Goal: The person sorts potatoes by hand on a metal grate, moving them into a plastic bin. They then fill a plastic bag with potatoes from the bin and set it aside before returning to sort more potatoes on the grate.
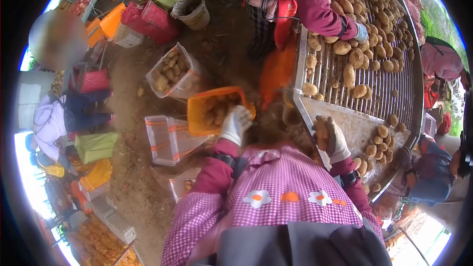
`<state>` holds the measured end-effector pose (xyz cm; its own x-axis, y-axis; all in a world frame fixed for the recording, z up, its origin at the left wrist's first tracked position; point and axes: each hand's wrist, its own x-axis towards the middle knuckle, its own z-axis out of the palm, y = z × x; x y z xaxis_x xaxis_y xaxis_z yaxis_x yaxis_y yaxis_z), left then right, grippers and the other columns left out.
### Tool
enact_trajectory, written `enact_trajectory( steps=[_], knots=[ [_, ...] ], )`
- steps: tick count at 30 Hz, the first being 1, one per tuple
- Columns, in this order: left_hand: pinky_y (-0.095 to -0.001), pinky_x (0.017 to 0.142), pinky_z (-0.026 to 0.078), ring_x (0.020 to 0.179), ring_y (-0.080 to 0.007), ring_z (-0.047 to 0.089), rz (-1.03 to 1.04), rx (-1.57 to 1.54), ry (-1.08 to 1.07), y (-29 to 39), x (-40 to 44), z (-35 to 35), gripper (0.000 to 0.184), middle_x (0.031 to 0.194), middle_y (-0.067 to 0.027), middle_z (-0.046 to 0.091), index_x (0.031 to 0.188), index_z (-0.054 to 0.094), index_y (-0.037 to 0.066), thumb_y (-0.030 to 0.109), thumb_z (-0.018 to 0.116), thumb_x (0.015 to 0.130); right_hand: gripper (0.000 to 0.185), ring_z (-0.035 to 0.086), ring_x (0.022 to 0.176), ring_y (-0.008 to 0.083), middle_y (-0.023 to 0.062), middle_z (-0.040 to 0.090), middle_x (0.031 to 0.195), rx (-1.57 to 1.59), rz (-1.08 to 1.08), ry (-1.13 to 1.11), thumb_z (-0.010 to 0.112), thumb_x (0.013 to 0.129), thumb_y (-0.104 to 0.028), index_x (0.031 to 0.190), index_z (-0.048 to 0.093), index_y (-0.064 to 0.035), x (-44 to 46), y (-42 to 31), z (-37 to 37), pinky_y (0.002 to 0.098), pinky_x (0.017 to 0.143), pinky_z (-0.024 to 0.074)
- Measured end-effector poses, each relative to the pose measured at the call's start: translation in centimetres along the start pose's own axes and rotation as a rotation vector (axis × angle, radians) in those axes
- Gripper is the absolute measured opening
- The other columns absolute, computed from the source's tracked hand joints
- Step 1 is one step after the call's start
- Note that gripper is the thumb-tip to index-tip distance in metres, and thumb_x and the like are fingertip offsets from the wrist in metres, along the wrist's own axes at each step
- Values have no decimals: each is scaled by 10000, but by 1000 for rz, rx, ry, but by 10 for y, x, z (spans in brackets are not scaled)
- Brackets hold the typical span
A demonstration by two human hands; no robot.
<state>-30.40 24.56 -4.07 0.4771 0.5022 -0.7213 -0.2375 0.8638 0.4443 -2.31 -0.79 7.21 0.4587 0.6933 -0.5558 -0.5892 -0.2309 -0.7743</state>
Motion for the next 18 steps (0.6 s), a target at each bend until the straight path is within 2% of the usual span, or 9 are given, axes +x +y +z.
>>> enact_trajectory(
  steps=[1,6,7,9,12,13,15,17,18],
  knots=[
    [-482,934,559,1058,-292,702,-110,-6,-134,-11,-7,22,396,1165,-94,734,1249,654,102,422,649,1016,629,655,1067,193,100,679,1227,-77,-103,-81,566,1071,-492,1431,560,25,2,0,14,318,905,543],
    [-564,997,540,1124,-330,680,-327,-350,-470,-52,-36,85,550,1203,-129,720,1285,633,83,561,598,1016,654,656,1139,195,134,670,1298,-226,-130,-293,586,1069,-450,1496,500,38,-28,-50,95,317,969,535],
    [-518,929,585,1080,-309,696,-306,-324,-320,-50,-39,86,573,1142,-132,722,1245,645,86,596,627,985,667,662,1149,197,144,676,1306,-227,-168,-294,589,1068,-449,1517,483,33,-26,-45,94,317,979,538],
    [-443,800,624,950,-282,723,-260,-264,-516,-31,-26,47,563,1045,-125,725,1184,657,102,616,655,955,604,668,1151,209,157,670,1318,-273,-100,-245,591,1071,-368,1505,493,40,-24,-36,63,323,980,542],
    [-346,605,575,629,-188,606,-20,-373,-60,-23,15,-14,326,741,10,609,851,617,170,457,610,1005,488,643,1207,232,173,685,1309,-479,-124,-65,626,996,-213,1397,591,63,-33,-20,4,341,1041,504],
    [-288,549,496,604,-161,574,101,-133,-409,-10,17,-38,338,667,52,558,756,591,206,420,566,1015,504,656,1189,269,180,700,1286,-553,-135,-29,631,992,-232,1394,589,68,-53,-31,2,359,1039,508],
    [-367,746,509,794,-206,619,80,-96,-612,17,28,-85,307,843,31,649,942,658,203,485,559,1013,505,680,1175,329,234,708,1258,-688,-63,103,677,944,-261,1358,635,25,-77,-10,-33,377,1038,513],
    [-445,942,522,983,-251,664,-55,-116,-424,43,38,-134,408,1018,11,739,1128,725,199,549,551,1010,478,681,1134,388,241,710,1220,-844,-105,228,705,932,-290,1318,658,-12,-105,6,-57,412,1020,523],
    [-474,1061,483,1123,-266,630,74,-87,286,50,51,-116,529,1249,-59,686,1316,640,199,597,594,970,474,673,1133,400,238,701,1229,-909,-133,277,717,925,-298,1304,662,-20,-118,11,-67,428,1019,522]
  ],
)
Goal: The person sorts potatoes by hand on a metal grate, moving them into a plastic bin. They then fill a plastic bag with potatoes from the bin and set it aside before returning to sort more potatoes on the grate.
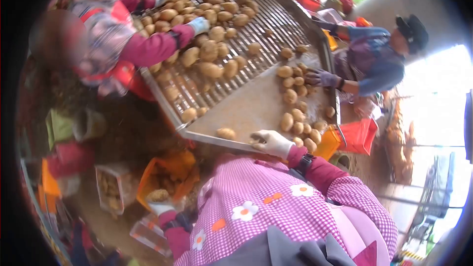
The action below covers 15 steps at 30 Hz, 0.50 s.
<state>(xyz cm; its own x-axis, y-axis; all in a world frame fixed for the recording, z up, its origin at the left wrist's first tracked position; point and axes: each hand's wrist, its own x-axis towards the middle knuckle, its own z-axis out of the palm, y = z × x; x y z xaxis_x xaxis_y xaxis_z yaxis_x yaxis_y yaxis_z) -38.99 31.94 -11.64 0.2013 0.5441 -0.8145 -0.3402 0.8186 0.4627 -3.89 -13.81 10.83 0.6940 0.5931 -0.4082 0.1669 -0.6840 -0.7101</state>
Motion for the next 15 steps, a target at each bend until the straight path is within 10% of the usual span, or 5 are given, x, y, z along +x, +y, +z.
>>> enact_trajectory(
  steps=[2,6,11,15],
  knots=[
    [-474,1197,368,1422,-255,467,-23,136,279,10,-40,51,603,1561,-76,488,1481,515,175,553,564,1015,480,654,1153,409,237,672,1266,-184,-27,260,733,912,-309,1293,661,-26,-15,27,-12,452,1023,519],
    [-480,1206,369,1458,-274,445,-14,203,-10,-15,-77,129,540,1580,-85,476,1490,503,124,457,528,1066,618,518,1337,469,288,519,1480,-374,267,841,699,912,-363,1399,571,-6,-5,112,-40,532,1096,454],
    [-449,1085,480,1195,-236,602,-76,449,-319,-66,-88,190,454,1320,-70,633,1393,590,106,422,544,1071,694,369,1481,481,294,275,1668,-252,535,801,675,932,-438,1504,522,-76,3,163,-39,568,1142,397],
    [-425,1010,504,1114,-229,623,-58,595,-421,-103,-108,221,459,1256,-79,658,1380,594,94,399,590,1037,653,392,1465,479,297,311,1644,-427,292,620,702,915,-445,1460,573,-108,-16,142,-37,567,1136,398]
  ],
)
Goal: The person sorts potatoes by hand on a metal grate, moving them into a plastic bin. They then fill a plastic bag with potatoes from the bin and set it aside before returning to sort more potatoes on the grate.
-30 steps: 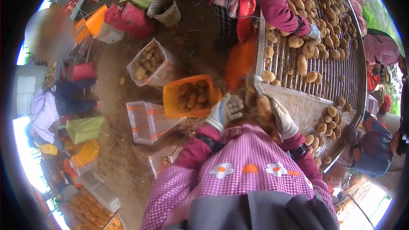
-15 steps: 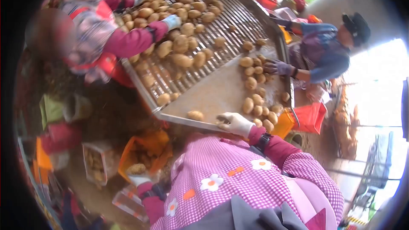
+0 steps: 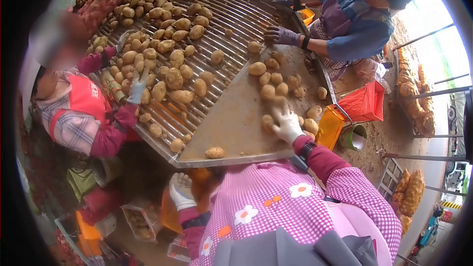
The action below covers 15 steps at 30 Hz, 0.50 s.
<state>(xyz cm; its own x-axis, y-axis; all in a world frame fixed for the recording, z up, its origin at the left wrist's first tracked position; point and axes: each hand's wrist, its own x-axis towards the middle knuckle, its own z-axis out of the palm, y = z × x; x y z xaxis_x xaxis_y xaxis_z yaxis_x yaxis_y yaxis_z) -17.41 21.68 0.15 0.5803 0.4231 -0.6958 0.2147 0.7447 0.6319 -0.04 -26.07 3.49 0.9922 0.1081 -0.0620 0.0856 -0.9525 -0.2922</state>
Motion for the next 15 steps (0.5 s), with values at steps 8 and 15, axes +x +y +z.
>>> enact_trajectory(
  steps=[8,15],
  knots=[
    [-334,738,591,876,-215,723,98,394,38,-15,-12,96,250,1084,-89,719,1224,611,100,203,687,1009,190,646,1048,310,66,703,1062,246,-594,-126,756,846,-190,1003,722,-88,2,11,-52,471,902,503],
    [-251,472,512,600,-124,655,306,814,14,-42,15,124,126,849,-12,678,1072,680,103,199,706,994,150,682,905,332,99,697,943,355,-510,-34,731,887,-233,933,735,-90,53,18,-57,456,793,556]
  ],
)
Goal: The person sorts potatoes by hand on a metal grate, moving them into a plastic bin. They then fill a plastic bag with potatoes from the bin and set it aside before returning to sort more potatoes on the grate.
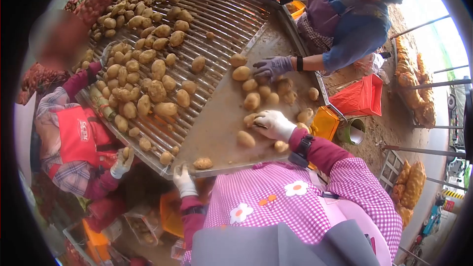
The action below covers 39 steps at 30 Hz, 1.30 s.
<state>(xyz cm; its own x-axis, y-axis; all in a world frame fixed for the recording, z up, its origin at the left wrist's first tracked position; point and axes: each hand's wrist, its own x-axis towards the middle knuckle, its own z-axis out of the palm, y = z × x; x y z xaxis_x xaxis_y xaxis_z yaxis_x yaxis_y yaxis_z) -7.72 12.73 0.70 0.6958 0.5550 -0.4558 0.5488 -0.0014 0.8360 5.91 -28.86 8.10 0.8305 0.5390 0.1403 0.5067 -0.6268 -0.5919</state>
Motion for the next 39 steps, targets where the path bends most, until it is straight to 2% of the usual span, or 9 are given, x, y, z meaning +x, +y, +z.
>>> enact_trajectory(
  steps=[4,12,17,19,22,30,35,36,39],
  knots=[
    [-280,510,474,619,-102,587,-108,-82,65,-8,11,-7,104,857,-19,664,1039,680,9,109,669,1010,149,689,917,331,89,705,956,78,-150,-47,713,910,-238,930,732,-91,59,9,15,452,805,563],
    [-294,674,507,758,-118,610,-161,-46,121,-22,24,-4,101,881,-38,684,975,666,-4,91,699,987,591,558,1304,386,195,547,1445,-201,-281,-123,810,827,-308,1339,624,-79,230,-8,85,513,1030,499],
    [-319,709,527,811,-141,661,-237,-85,91,-23,27,-9,114,943,-89,743,1020,675,-31,78,680,986,833,494,1362,400,195,504,1479,-95,-83,-26,840,750,-506,1435,572,-115,346,-83,122,553,1063,437],
    [-314,643,540,736,-149,678,-346,-109,86,26,6,1,124,912,-99,759,1035,681,-16,101,671,995,818,519,1334,387,193,526,1441,-132,-54,-145,832,750,-506,1427,574,-127,366,-97,129,550,1040,433],
    [-316,337,441,457,-213,650,-121,-33,61,-38,21,-9,70,912,-127,767,1017,619,83,151,632,1030,774,562,1263,354,158,577,1334,-196,-72,-260,875,706,-444,1380,625,-158,383,-94,143,558,1020,434],
    [-304,391,466,521,-171,663,-383,-136,1,44,1,-4,114,901,-84,759,1110,653,75,153,616,1036,723,608,1182,352,150,647,1192,-67,-404,-328,861,645,-416,1258,664,-88,321,-54,138,492,998,496],
    [-293,377,458,532,-175,678,-374,-108,15,42,2,-5,140,920,-74,759,1142,661,72,156,611,1041,497,632,1132,346,147,677,1112,-36,-625,-559,842,728,-439,1050,739,-76,291,-49,110,495,958,511],
    [-294,372,453,521,-175,675,-378,-141,0,39,2,-6,137,919,-75,758,1131,663,67,157,614,1041,390,639,1126,342,154,687,1099,14,-597,-376,812,802,-417,971,757,-70,304,-51,112,499,951,514],
    [-289,383,456,519,-170,670,-375,-140,16,44,0,-4,136,919,-74,759,1116,674,60,158,628,1034,548,596,1240,357,171,574,1454,-163,-438,-81,784,840,-316,1310,656,-64,383,-45,132,499,1066,464]
  ],
)
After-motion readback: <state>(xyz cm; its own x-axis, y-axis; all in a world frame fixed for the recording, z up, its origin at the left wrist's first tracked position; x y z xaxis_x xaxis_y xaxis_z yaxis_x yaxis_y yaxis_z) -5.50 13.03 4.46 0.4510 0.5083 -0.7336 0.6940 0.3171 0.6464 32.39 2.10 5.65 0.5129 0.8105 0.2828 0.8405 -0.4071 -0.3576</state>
